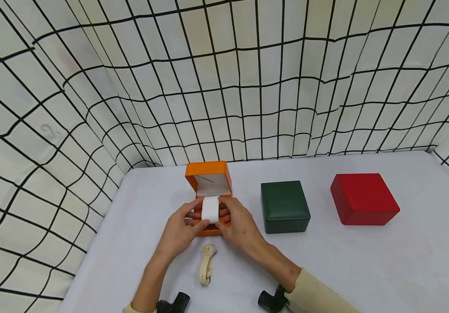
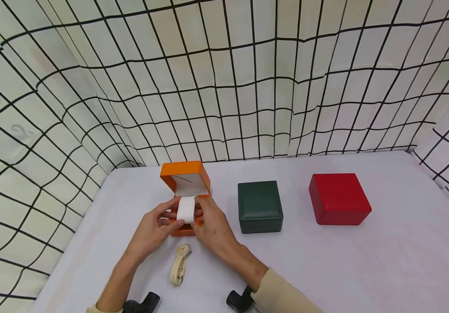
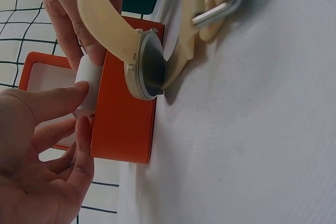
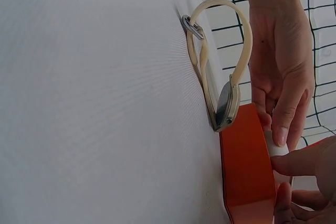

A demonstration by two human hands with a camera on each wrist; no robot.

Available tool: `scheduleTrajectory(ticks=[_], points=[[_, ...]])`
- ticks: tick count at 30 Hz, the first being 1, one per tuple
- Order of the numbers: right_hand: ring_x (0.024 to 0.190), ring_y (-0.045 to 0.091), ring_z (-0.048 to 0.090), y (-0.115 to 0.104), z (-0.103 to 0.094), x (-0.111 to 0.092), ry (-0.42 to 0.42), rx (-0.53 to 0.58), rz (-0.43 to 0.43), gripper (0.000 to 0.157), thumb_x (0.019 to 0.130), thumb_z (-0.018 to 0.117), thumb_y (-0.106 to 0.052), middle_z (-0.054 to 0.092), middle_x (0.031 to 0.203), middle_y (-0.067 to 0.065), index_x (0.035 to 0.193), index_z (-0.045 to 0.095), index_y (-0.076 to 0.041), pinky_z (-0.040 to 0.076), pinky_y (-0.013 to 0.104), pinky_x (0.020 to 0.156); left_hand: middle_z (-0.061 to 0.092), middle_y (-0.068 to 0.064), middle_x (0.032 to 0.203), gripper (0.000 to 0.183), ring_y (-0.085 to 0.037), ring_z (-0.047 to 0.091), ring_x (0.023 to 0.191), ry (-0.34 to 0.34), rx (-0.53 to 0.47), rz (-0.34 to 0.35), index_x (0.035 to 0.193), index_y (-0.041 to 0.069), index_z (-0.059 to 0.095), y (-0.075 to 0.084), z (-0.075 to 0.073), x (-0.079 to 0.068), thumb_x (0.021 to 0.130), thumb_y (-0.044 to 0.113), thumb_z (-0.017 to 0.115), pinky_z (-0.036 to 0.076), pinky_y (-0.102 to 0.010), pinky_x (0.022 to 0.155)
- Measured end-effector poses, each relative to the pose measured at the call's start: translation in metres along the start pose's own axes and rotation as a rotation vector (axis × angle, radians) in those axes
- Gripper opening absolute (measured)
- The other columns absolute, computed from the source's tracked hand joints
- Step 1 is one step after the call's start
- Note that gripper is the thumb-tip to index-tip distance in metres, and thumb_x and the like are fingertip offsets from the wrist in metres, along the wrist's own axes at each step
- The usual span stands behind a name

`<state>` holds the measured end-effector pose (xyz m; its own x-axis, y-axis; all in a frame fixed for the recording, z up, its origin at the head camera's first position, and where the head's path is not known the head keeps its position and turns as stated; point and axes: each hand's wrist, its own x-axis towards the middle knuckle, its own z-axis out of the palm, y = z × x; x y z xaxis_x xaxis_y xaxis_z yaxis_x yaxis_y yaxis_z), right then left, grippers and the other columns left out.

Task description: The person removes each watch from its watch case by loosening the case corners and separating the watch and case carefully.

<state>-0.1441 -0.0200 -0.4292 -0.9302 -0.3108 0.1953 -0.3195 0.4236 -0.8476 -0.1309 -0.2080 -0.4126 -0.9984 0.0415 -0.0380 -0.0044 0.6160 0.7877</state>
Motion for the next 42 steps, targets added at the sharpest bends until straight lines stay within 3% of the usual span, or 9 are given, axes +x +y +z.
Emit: scheduleTrajectory(ticks=[30, 42], points=[[0.094, 0.018, 0.064, 0.0025, 0.0023, 0.0002, 0.018, -0.027, 0.000, 0.059, 0.085, 0.081, 0.004, 0.062, 0.113, 0.012, 0.140, 0.059, 0.006, 0.060, 0.022, 0.081, 0.067, -0.010, 0.122, 0.064, -0.021, 0.064, 0.104, 0.050, 0.036, 0.013, 0.150, 0.013, 0.057, -0.0019, 0.0083, -0.0004, 0.090, 0.011, 0.081, 0.056, -0.018, 0.084], [0.095, 0.016, 0.063, 0.0045, 0.0030, 0.0008, 0.026, -0.017, -0.004, 0.057, 0.085, 0.081, 0.004, 0.061, 0.113, 0.012, 0.138, 0.060, 0.006, 0.059, 0.021, 0.081, 0.066, -0.011, 0.128, 0.064, -0.022, 0.064, 0.107, 0.062, 0.049, -0.009, 0.149, 0.012, 0.058, 0.0000, 0.0094, -0.0023, 0.090, 0.012, 0.081, 0.057, -0.025, 0.089]])
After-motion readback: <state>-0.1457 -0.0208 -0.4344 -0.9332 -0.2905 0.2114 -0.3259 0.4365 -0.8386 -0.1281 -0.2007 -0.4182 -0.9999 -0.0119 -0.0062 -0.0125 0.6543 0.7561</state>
